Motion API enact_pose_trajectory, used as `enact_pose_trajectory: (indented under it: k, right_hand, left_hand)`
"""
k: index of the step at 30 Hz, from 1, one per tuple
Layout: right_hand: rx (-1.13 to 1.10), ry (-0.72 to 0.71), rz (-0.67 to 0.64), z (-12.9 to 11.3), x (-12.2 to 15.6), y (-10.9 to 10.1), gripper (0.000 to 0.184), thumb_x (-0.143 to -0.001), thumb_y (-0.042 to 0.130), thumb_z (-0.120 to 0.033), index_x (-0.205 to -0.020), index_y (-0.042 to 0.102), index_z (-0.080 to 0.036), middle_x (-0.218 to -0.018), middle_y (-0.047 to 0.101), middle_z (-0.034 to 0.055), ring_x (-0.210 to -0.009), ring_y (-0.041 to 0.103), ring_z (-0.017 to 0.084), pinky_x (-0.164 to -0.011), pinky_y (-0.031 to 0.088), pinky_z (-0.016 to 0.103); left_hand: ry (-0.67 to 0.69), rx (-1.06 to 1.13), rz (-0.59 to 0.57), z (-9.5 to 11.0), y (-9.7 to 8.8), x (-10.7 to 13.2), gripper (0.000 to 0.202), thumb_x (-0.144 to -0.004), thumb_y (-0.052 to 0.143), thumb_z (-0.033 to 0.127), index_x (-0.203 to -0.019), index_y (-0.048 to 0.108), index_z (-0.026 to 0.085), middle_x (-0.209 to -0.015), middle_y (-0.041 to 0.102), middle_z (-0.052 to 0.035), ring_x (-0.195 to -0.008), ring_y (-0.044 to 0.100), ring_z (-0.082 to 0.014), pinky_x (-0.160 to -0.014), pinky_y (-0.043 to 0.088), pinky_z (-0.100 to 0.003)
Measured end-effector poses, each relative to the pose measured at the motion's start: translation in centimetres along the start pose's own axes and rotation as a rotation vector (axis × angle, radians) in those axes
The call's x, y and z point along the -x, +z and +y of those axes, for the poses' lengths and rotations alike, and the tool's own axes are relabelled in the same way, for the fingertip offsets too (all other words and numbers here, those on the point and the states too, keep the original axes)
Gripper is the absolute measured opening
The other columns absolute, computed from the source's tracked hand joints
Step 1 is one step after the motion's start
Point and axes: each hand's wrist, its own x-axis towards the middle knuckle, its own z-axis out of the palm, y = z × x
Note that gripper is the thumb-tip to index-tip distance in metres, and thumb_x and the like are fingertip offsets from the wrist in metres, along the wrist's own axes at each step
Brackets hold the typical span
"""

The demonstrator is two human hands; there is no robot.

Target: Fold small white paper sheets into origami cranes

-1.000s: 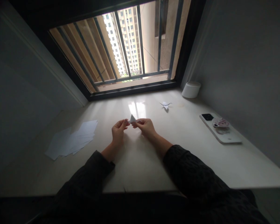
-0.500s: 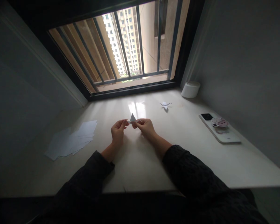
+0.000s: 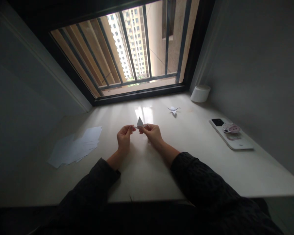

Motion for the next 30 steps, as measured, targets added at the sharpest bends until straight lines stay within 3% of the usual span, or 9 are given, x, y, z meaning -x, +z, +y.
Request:
enact_pose_trajectory:
  k: [13,18,23,27,30]
  right_hand:
    - [-0.009,0.044,-0.118,-0.4,-0.2,-0.6,0.038,-0.057,0.079,-0.052,-0.066,0.069,-0.016,-0.06,0.067,0.0043,-0.06,0.061,0.016,-0.064,0.045,0.031]
    - [-0.014,0.024,-0.052,-0.1,-0.4,-0.7,0.039,-0.06,0.076,-0.054,-0.066,0.068,-0.017,-0.06,0.066,0.0036,-0.057,0.059,0.015,-0.063,0.045,0.03]
    - [-0.016,0.016,-0.014,0.0,-0.5,-0.7,0.039,-0.058,0.076,-0.055,-0.065,0.067,-0.018,-0.059,0.064,0.0027,-0.057,0.057,0.015,-0.061,0.045,0.03]
    - [0.035,0.02,-0.08,0.3,-0.7,-1.0,0.038,-0.059,0.076,-0.055,-0.067,0.07,-0.019,-0.06,0.065,0.0025,-0.059,0.056,0.015,-0.06,0.044,0.029]
    - [0.063,0.04,-0.109,0.5,-0.8,-1.2,0.038,-0.06,0.076,-0.054,-0.069,0.072,-0.018,-0.061,0.066,0.0033,-0.06,0.057,0.015,-0.059,0.043,0.028]
  left_hand:
    - [-0.004,-0.021,0.001,-0.2,-0.7,-0.6,0.027,-0.072,0.07,0.042,-0.082,0.07,0.017,-0.08,0.071,-0.0059,-0.074,0.063,-0.0155,-0.069,0.046,-0.028]
    - [-0.055,0.006,0.042,-0.1,-0.9,-1.1,0.032,-0.072,0.069,0.043,-0.093,0.071,0.018,-0.088,0.072,-0.0076,-0.078,0.065,-0.0163,-0.069,0.045,-0.027]
    - [-0.061,-0.051,-0.112,0.1,-0.8,-0.8,0.035,-0.072,0.07,0.041,-0.1,0.071,0.02,-0.097,0.072,-0.0085,-0.079,0.066,-0.0173,-0.065,0.045,-0.026]
    - [-0.023,-0.104,-0.233,0.5,-0.5,-0.3,0.024,-0.071,0.07,0.039,-0.085,0.074,0.02,-0.096,0.072,-0.0075,-0.078,0.064,-0.017,-0.064,0.045,-0.026]
    - [-0.002,-0.114,-0.233,0.4,-0.6,-0.4,0.022,-0.072,0.069,0.04,-0.077,0.074,0.019,-0.093,0.072,-0.0074,-0.076,0.063,-0.0167,-0.065,0.046,-0.027]
